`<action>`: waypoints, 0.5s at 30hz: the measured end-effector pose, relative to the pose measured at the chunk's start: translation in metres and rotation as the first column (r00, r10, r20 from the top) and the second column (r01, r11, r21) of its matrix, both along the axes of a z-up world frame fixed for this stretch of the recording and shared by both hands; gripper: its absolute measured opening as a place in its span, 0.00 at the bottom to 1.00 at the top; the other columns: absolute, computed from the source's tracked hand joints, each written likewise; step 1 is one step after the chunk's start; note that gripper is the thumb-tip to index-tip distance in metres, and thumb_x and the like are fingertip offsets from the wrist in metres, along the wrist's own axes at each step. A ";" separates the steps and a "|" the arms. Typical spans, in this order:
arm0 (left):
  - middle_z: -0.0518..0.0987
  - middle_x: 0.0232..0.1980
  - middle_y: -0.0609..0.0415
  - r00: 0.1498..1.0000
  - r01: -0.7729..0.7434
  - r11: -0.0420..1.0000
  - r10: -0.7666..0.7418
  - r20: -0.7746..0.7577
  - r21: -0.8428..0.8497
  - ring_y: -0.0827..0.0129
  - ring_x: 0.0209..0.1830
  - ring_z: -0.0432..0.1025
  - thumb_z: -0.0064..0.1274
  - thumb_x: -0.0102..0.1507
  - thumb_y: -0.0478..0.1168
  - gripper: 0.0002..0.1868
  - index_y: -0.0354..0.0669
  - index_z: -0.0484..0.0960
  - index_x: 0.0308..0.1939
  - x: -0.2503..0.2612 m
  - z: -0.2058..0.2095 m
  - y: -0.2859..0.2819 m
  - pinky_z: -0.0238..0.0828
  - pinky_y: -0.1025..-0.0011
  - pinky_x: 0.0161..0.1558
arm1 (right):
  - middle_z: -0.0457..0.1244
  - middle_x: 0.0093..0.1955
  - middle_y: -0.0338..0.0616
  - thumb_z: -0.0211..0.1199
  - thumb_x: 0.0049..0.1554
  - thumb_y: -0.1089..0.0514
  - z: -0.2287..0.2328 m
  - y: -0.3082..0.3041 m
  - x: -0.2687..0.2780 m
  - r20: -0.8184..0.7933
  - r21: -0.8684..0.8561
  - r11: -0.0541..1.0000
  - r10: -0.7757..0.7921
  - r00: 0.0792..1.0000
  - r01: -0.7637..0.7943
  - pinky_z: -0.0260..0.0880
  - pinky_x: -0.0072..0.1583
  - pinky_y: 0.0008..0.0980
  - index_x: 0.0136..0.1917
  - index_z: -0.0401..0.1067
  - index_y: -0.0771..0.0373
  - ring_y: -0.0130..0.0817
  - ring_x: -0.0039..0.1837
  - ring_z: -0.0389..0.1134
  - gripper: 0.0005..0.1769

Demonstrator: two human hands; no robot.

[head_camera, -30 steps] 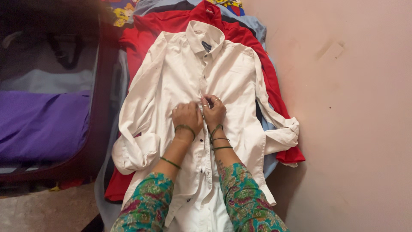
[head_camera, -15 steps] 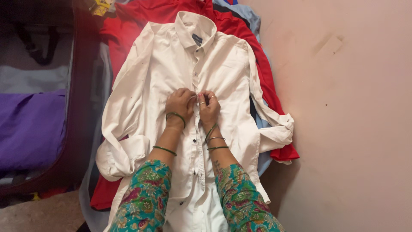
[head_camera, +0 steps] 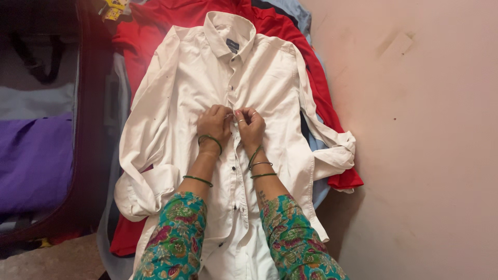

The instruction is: The person smooths out clothes and buttons up a white shirt while organizing items for a suitcase.

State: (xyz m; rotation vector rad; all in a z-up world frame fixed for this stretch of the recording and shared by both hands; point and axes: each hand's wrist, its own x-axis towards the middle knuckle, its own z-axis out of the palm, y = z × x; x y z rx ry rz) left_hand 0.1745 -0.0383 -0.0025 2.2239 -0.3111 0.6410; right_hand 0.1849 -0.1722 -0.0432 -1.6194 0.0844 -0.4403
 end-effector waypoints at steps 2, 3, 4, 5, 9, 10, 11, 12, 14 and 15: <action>0.80 0.42 0.55 1.000 0.005 1.000 -0.005 -0.001 -0.005 0.54 0.45 0.74 0.58 0.61 0.39 0.03 0.51 0.82 0.39 0.000 0.001 -0.001 0.66 0.55 0.46 | 0.70 0.41 0.37 0.65 0.61 0.63 -0.007 -0.004 0.004 -0.027 0.016 1.000 0.022 0.999 -0.022 0.70 0.46 0.21 0.47 0.76 0.68 0.19 0.42 0.68 0.05; 0.80 0.42 0.55 1.000 0.011 1.000 -0.011 -0.003 -0.014 0.54 0.44 0.74 0.58 0.61 0.39 0.03 0.51 0.83 0.38 0.001 0.002 0.000 0.66 0.55 0.47 | 0.70 0.41 0.37 0.65 0.61 0.63 -0.011 -0.007 0.006 -0.035 0.050 0.998 0.047 0.998 -0.045 0.70 0.46 0.21 0.47 0.76 0.68 0.20 0.42 0.68 0.05; 0.80 0.42 0.55 1.000 0.017 1.000 -0.017 -0.005 -0.022 0.54 0.44 0.74 0.58 0.61 0.40 0.02 0.51 0.83 0.38 0.001 0.002 0.000 0.66 0.55 0.47 | 0.70 0.42 0.38 0.66 0.61 0.63 -0.014 -0.009 0.009 -0.042 0.085 0.994 0.071 0.997 -0.067 0.69 0.47 0.21 0.47 0.76 0.69 0.20 0.43 0.68 0.05; 0.80 0.41 0.55 1.000 0.017 0.999 -0.017 -0.013 -0.033 0.54 0.44 0.74 0.59 0.61 0.40 0.02 0.51 0.83 0.38 0.001 0.003 0.001 0.66 0.56 0.47 | 0.70 0.42 0.38 0.66 0.61 0.64 -0.016 -0.011 0.011 -0.048 0.120 0.989 0.095 0.994 -0.089 0.69 0.47 0.21 0.48 0.76 0.69 0.20 0.43 0.68 0.05; 0.80 0.42 0.55 0.999 0.014 0.996 -0.017 -0.029 -0.088 0.54 0.44 0.74 0.60 0.61 0.41 0.03 0.51 0.83 0.38 0.000 0.003 0.001 0.67 0.56 0.47 | 0.71 0.44 0.40 0.66 0.60 0.64 -0.011 -0.021 0.016 -0.105 0.304 0.932 0.237 0.966 -0.196 0.70 0.48 0.22 0.48 0.77 0.71 0.22 0.44 0.69 0.06; 0.80 0.42 0.54 0.999 0.011 0.995 -0.014 -0.028 -0.104 0.54 0.45 0.75 0.60 0.61 0.41 0.04 0.50 0.83 0.38 0.001 0.002 0.001 0.67 0.57 0.47 | 0.71 0.44 0.40 0.66 0.59 0.65 -0.008 -0.022 0.014 -0.107 0.280 0.939 0.239 0.965 -0.202 0.71 0.49 0.22 0.48 0.77 0.71 0.22 0.44 0.70 0.06; 0.79 0.42 0.54 1.000 0.001 0.996 -0.004 -0.028 -0.092 0.53 0.44 0.74 0.60 0.61 0.41 0.04 0.50 0.82 0.38 0.000 0.002 0.001 0.67 0.56 0.47 | 0.71 0.44 0.40 0.66 0.58 0.65 -0.004 -0.022 0.012 -0.109 0.255 0.944 0.241 0.964 -0.207 0.71 0.49 0.22 0.48 0.78 0.70 0.22 0.45 0.71 0.06; 0.79 0.42 0.54 1.000 -0.010 0.997 0.007 -0.027 -0.080 0.53 0.44 0.74 0.60 0.60 0.42 0.05 0.49 0.82 0.38 0.000 0.001 0.001 0.67 0.56 0.47 | 0.71 0.43 0.41 0.67 0.58 0.65 0.000 -0.020 0.011 -0.111 0.232 0.951 0.233 0.966 -0.203 0.72 0.48 0.22 0.48 0.78 0.71 0.22 0.44 0.71 0.06; 0.79 0.42 0.53 1.000 -0.014 0.998 0.013 -0.018 -0.065 0.53 0.44 0.74 0.61 0.60 0.42 0.05 0.49 0.82 0.38 0.001 -0.001 0.000 0.67 0.56 0.47 | 0.71 0.42 0.41 0.68 0.57 0.65 0.002 -0.017 0.009 -0.120 0.187 0.963 0.217 0.969 -0.193 0.72 0.47 0.22 0.47 0.79 0.71 0.23 0.43 0.71 0.06; 0.79 0.42 0.54 1.000 -0.008 0.998 0.007 -0.011 -0.061 0.53 0.44 0.74 0.60 0.60 0.42 0.05 0.50 0.82 0.39 0.001 -0.002 0.000 0.67 0.56 0.47 | 0.71 0.41 0.42 0.68 0.56 0.65 0.002 -0.016 0.010 -0.143 0.194 0.968 0.189 0.971 -0.160 0.71 0.46 0.23 0.46 0.79 0.72 0.23 0.42 0.70 0.06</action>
